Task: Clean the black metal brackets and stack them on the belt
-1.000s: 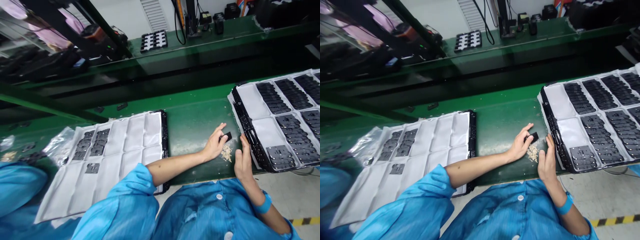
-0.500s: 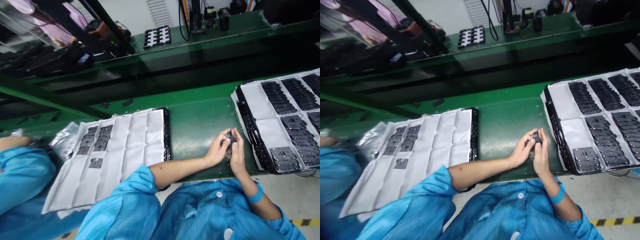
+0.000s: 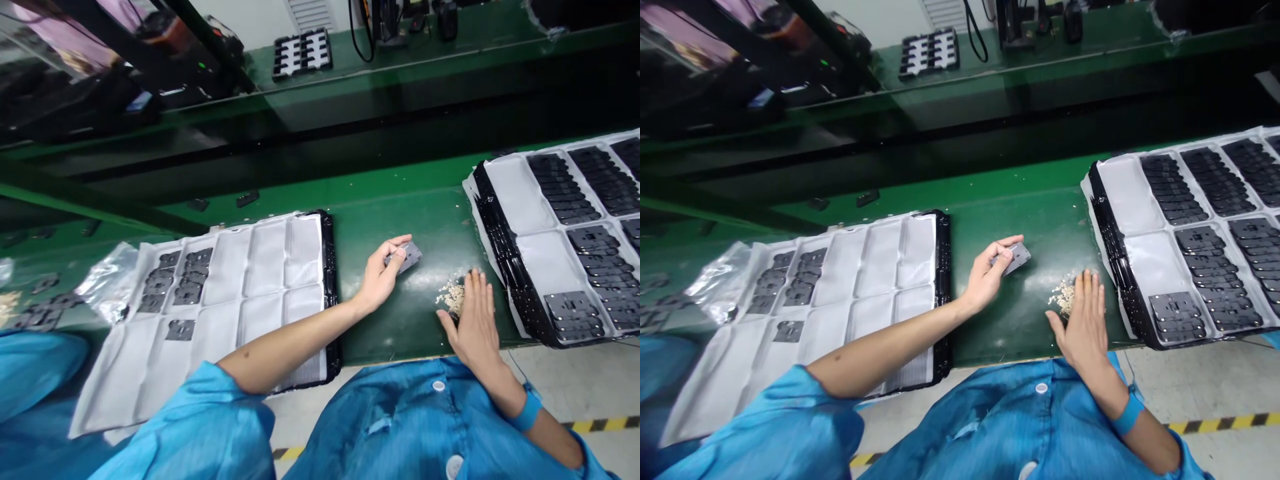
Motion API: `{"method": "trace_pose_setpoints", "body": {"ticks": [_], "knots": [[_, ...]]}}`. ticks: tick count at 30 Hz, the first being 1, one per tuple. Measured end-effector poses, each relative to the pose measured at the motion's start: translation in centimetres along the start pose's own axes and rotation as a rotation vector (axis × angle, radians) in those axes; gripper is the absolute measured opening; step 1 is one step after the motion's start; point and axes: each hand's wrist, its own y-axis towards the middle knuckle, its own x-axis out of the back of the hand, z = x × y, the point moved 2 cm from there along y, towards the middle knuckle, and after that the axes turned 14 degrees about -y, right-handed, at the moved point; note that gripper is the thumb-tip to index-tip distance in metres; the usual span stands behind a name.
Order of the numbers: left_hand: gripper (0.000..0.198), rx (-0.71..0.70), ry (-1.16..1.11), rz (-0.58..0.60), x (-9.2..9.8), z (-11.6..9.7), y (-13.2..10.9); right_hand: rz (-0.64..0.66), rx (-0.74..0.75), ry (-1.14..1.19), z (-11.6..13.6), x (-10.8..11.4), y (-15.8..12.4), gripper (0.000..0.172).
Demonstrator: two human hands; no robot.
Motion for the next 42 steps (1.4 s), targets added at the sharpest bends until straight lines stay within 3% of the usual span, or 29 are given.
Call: {"method": "trace_pose_setpoints", "body": {"ticks": [4, 12, 17, 22, 28, 33, 37, 42], "knots": [[0.043, -0.031, -0.004, 0.033, -0.4, -0.7, 0.0, 0.010, 0.017, -0.064, 2.2, -1.9, 1.9, 0.102], [0.043, -0.031, -0.016, 0.021, -0.5, -0.4, 0.8, -0.043, 0.048, 0.046, 3.4, -3.0, 5.0, 0.091], [0.043, -0.034, -0.021, 0.004, 0.3, -0.9, 0.8, -0.015, 0.126, 0.247, 1.9, -1.4, 5.4, 0.079], [0.043, -0.012, 0.002, -0.002, 1.8, -1.4, 1.2, 0.049, 0.184, 0.243, -1.1, -0.1, 5.6, 0.077], [0.045, 0.015, 0.017, 0.030, 2.4, -1.1, 1.3, 0.187, 0.315, 0.275, -1.2, -0.1, 4.1, 0.069], [0.043, 0.025, 0.023, 0.024, 2.7, -0.9, 1.2, 0.176, 0.272, 0.363, -1.7, 2.2, 3.4, 0.059], [0.043, 0.016, 0.038, 0.024, 2.9, -1.2, 1.4, 0.091, 0.220, 0.299, -2.1, 3.4, 3.4, 0.067], [0.040, 0.020, 0.071, 0.053, 2.6, -1.7, 1.5, 0.119, 0.266, 0.092, -1.6, 1.6, 2.2, 0.091]]}}
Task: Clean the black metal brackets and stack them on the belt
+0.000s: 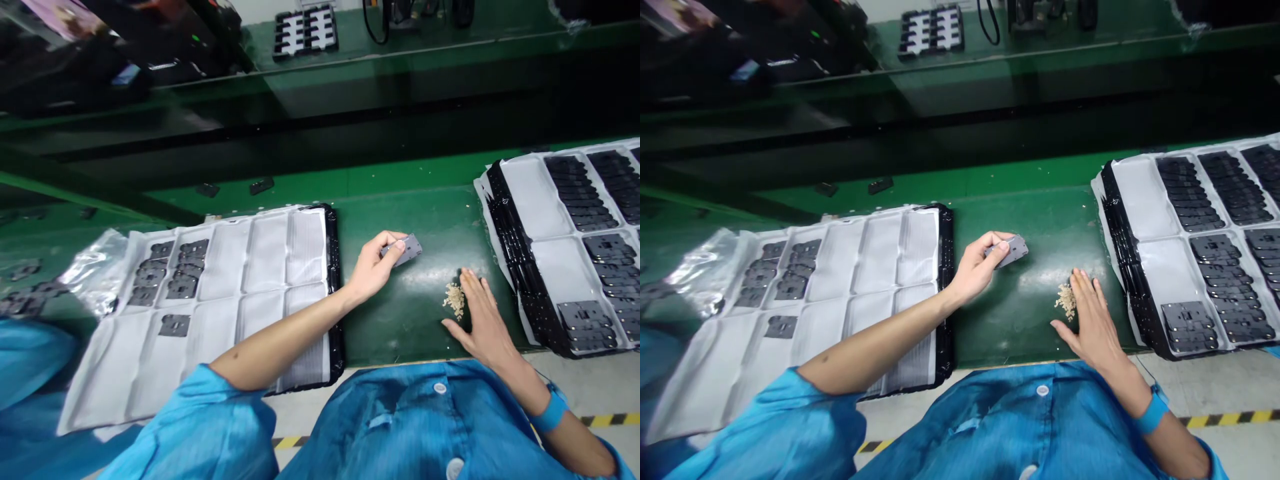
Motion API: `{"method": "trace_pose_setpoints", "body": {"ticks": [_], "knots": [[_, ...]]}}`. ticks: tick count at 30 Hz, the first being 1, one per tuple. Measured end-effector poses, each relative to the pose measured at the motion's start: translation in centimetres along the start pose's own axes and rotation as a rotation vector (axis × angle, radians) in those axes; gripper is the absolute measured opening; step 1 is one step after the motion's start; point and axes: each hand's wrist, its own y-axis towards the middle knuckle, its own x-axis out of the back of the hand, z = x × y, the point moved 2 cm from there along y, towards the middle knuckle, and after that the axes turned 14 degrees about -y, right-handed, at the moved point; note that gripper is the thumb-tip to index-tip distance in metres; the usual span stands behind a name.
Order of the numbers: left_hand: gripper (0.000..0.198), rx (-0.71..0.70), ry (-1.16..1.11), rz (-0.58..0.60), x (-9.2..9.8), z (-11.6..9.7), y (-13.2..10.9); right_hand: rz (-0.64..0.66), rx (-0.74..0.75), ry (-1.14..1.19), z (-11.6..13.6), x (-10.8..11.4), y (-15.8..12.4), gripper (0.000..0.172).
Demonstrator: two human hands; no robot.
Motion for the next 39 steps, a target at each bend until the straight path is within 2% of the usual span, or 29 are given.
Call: {"method": "trace_pose_setpoints", "body": {"ticks": [3, 5, 11, 18, 22, 26, 28, 31, 34, 37, 39], "knots": [[0.040, 0.008, 0.015, 0.013, -0.3, 0.0, 0.0, 0.002, 0.008, -0.109, 0.6, -1.5, 0.7, 0.103], [0.040, 0.010, 0.016, 0.023, -0.5, 0.1, 0.1, -0.006, 0.008, -0.134, 0.9, -2.2, 1.8, 0.103], [0.041, -0.003, 0.025, 0.028, -1.1, -0.1, 0.6, -0.043, 0.035, -0.120, 1.4, -2.9, 5.2, 0.089], [0.044, -0.020, 0.058, 0.033, -1.2, -0.6, 0.9, -0.052, -0.036, -0.099, 1.8, -3.7, 7.6, 0.075], [0.048, -0.029, 0.072, 0.024, -0.8, -1.0, 0.8, -0.166, -0.060, -0.066, 1.4, -2.6, 7.9, 0.067], [0.047, -0.031, 0.069, -0.005, 0.0, -1.3, 0.5, -0.328, -0.139, 0.016, 0.9, 0.0, 6.7, 0.059], [0.046, -0.021, 0.067, -0.023, 0.4, -1.3, 0.4, -0.361, -0.183, 0.088, 0.9, 1.2, 6.0, 0.052], [0.046, 0.008, 0.056, -0.044, 0.9, -1.0, 0.4, -0.326, -0.238, 0.326, 1.4, 2.0, 5.7, 0.035], [0.039, 0.112, -0.132, -0.058, 0.1, -0.2, 0.4, -0.261, -0.396, 0.878, 1.7, 2.1, 6.4, 0.028], [0.024, 0.362, -0.580, -0.003, -2.7, 0.7, 0.3, -0.215, -0.490, 1.406, 1.8, 2.6, 7.5, 0.028], [0.019, 0.551, -0.826, 0.107, -5.2, 1.2, 0.3, -0.180, -0.478, 1.554, 1.9, 3.1, 8.2, 0.025]]}}
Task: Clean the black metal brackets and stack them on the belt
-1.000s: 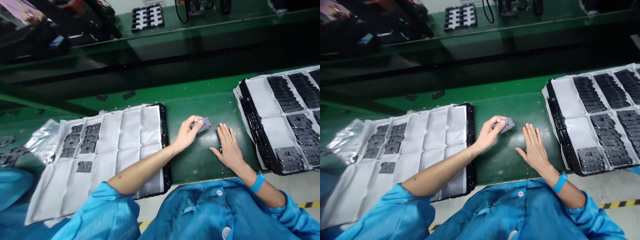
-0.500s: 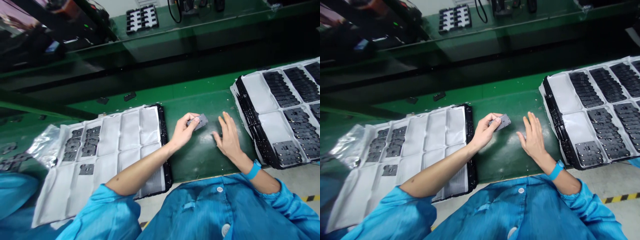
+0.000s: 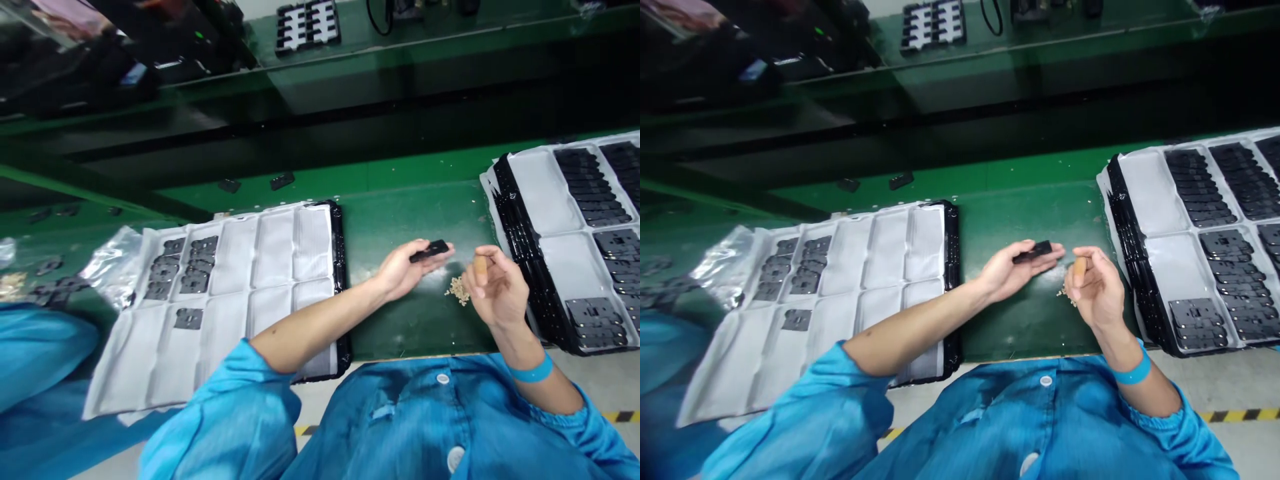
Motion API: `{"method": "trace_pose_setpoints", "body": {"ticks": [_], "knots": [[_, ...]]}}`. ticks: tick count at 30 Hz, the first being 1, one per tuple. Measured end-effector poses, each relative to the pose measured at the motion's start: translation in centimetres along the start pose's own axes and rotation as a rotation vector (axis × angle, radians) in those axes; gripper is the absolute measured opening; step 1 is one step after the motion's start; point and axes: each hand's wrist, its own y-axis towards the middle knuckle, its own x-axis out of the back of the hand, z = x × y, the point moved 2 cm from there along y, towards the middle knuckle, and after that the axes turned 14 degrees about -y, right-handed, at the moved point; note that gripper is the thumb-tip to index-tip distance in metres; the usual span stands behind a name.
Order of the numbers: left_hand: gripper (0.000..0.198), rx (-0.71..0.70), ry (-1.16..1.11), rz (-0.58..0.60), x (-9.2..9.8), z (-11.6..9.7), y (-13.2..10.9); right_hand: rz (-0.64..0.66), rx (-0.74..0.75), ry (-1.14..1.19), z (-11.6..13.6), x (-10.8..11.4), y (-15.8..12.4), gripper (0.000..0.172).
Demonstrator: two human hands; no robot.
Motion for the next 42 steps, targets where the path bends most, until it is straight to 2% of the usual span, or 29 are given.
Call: {"method": "trace_pose_setpoints", "body": {"ticks": [3, 5, 8, 10, 13, 17, 20, 23, 25, 27, 30, 32, 34, 37, 40, 42], "knots": [[0.024, 0.229, -0.151, 0.099, -1.6, 2.1, 0.9, 0.025, -0.025, 0.058, 0.8, 0.0, 0.4, 0.024], [0.027, 0.298, -0.186, 0.126, -2.0, 2.7, 0.9, 0.002, -0.022, 0.059, 1.1, 0.5, 0.3, 0.024], [0.034, 0.352, -0.154, 0.173, -1.6, 2.3, 0.0, -0.049, 0.009, -0.012, 1.3, 1.8, -0.4, 0.025], [0.034, 0.337, -0.092, 0.185, -1.2, 1.6, -0.6, -0.099, 0.025, -0.065, 1.2, 2.6, -1.1, 0.024], [0.028, 0.221, -0.003, 0.117, -0.7, 0.8, -1.0, -0.166, 0.070, -0.108, 0.9, 3.1, -1.9, 0.024], [0.026, 0.134, 0.059, 0.042, -1.0, 1.4, -0.5, -0.085, 0.045, -0.010, 0.5, 2.4, -1.7, 0.022], [0.031, 0.127, 0.040, 0.058, -1.6, 2.2, -0.1, -0.020, -0.045, 0.120, 0.7, 2.1, -1.2, 0.016], [0.040, 0.189, -0.002, 0.127, -2.2, 2.3, -0.1, -0.050, -0.073, 0.154, 1.1, 2.4, -1.0, 0.014], [0.046, 0.185, 0.057, 0.163, -2.3, 1.6, -0.3, -0.088, -0.061, 0.106, 1.1, 2.6, -1.3, 0.015], [0.049, 0.039, 0.266, 0.171, -2.1, 0.4, -0.6, -0.157, -0.031, -0.001, 1.1, 2.6, -1.8, 0.019], [0.045, -0.339, 0.654, 0.228, -2.2, -1.4, -1.3, -0.241, -0.022, -0.148, 1.0, 2.3, -2.4, 0.028], [0.040, -0.515, 0.790, 0.300, -2.4, -2.0, -1.8, -0.194, -0.093, -0.108, 1.1, 2.0, -2.4, 0.034], [0.040, -0.561, 0.795, 0.315, -2.6, -2.2, -2.1, -0.109, -0.186, 0.044, 1.5, 1.7, -2.1, 0.033], [0.046, -0.402, 0.650, 0.281, -2.9, -1.5, -2.4, -0.049, -0.242, 0.266, 2.3, 1.6, -1.5, 0.022], [0.048, -0.194, 0.533, 0.341, -3.5, 0.0, -3.3, -0.096, -0.206, 0.372, 2.4, 1.6, -0.9, 0.016], [0.046, -0.156, 0.516, 0.393, -3.8, 0.8, -4.4, -0.147, -0.175, 0.409, 2.2, 1.5, -0.7, 0.015]]}}
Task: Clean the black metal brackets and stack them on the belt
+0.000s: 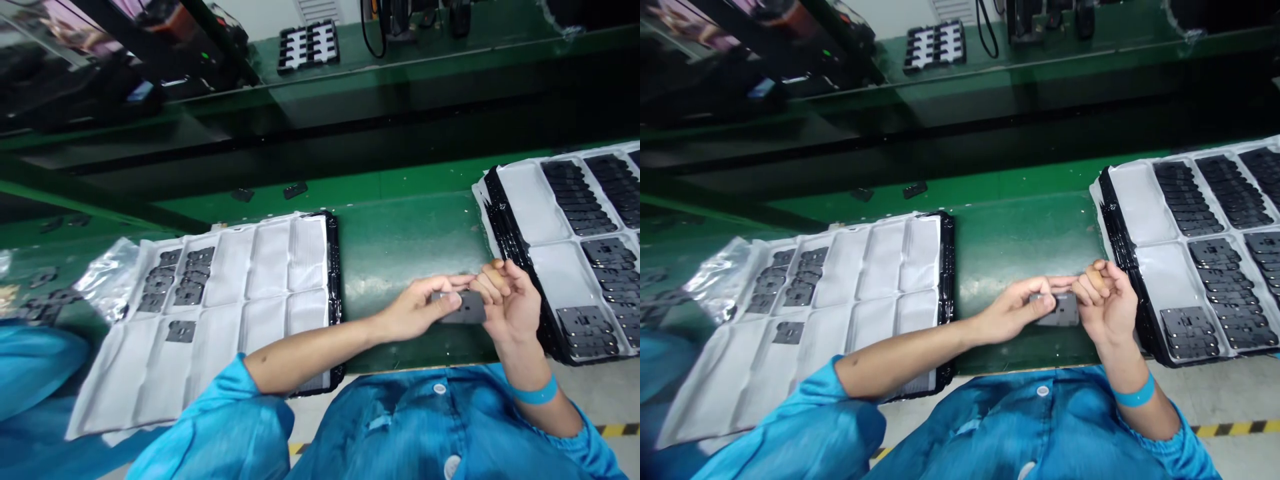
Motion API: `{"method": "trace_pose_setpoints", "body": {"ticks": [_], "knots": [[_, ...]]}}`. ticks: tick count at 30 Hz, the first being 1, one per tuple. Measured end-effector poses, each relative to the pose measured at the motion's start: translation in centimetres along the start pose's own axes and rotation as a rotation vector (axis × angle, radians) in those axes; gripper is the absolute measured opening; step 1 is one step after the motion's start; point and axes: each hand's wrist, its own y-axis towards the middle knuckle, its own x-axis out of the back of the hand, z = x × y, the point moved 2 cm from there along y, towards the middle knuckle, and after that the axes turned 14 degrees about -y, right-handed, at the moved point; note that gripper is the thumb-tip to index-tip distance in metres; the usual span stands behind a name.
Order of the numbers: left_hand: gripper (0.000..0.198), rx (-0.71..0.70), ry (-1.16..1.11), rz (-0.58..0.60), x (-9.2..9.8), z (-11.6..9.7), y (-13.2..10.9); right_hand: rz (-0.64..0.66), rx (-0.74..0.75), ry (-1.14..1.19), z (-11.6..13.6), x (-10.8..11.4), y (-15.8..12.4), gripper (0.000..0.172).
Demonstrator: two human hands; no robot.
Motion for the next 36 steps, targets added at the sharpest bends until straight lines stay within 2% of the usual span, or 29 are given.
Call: {"method": "trace_pose_setpoints", "body": {"ticks": [2, 5, 9, 12, 15, 18, 20, 22, 25, 28, 30, 32, 36], "knots": [[0.040, -0.032, 0.028, 0.046, -0.8, 0.0, -1.0, -0.031, 0.026, 0.022, -0.2, 0.0, 0.1, 0.014], [0.028, -0.126, 0.193, 0.096, -1.1, -0.5, -2.2, -0.062, 0.069, 0.023, -0.2, 0.0, 0.0, 0.014], [0.021, -0.254, 0.472, 0.106, -0.2, -0.4, -2.1, -0.067, 0.089, -0.005, 0.0, -0.1, 0.1, 0.014], [0.021, -0.236, 0.597, 0.165, 0.6, 0.3, -1.5, -0.081, 0.122, -0.102, -0.1, -0.1, 0.0, 0.015], [0.020, -0.194, 0.643, 0.197, 1.2, 1.0, -1.3, -0.167, 0.224, -0.365, 0.1, 0.5, -0.9, 0.015], [0.022, -0.163, 0.647, 0.182, 1.5, 1.5, -1.4, -0.212, 0.322, -0.835, 0.6, 1.4, -2.6, 0.020], [0.025, -0.163, 0.679, 0.178, 1.6, 1.8, -1.4, -0.162, 0.289, -1.160, 0.9, 1.8, -3.6, 0.032], [0.025, -0.229, 0.722, 0.195, 1.6, 2.0, -1.2, -0.059, 0.171, -1.325, 1.1, 2.2, -4.3, 0.045], [0.024, -0.404, 0.790, 0.217, 1.4, 1.9, -0.8, 0.117, -0.042, -1.215, 0.7, 2.4, -4.5, 0.055], [0.020, -0.519, 0.839, 0.251, 1.4, 1.6, -0.7, 0.215, -0.118, -1.014, 0.3, 2.4, -4.1, 0.048], [0.018, -0.525, 0.865, 0.275, 1.6, 1.4, -1.0, 0.212, -0.087, -0.936, 0.2, 2.4, -3.9, 0.042], [0.021, -0.471, 0.887, 0.247, 2.0, 1.2, -1.3, 0.140, -0.007, -0.915, 0.4, 2.4, -4.0, 0.038], [0.066, -0.231, 0.818, 0.008, 3.7, 0.6, -1.9, -0.070, 0.261, -1.038, 1.3, 1.9, -4.8, 0.029]]}}
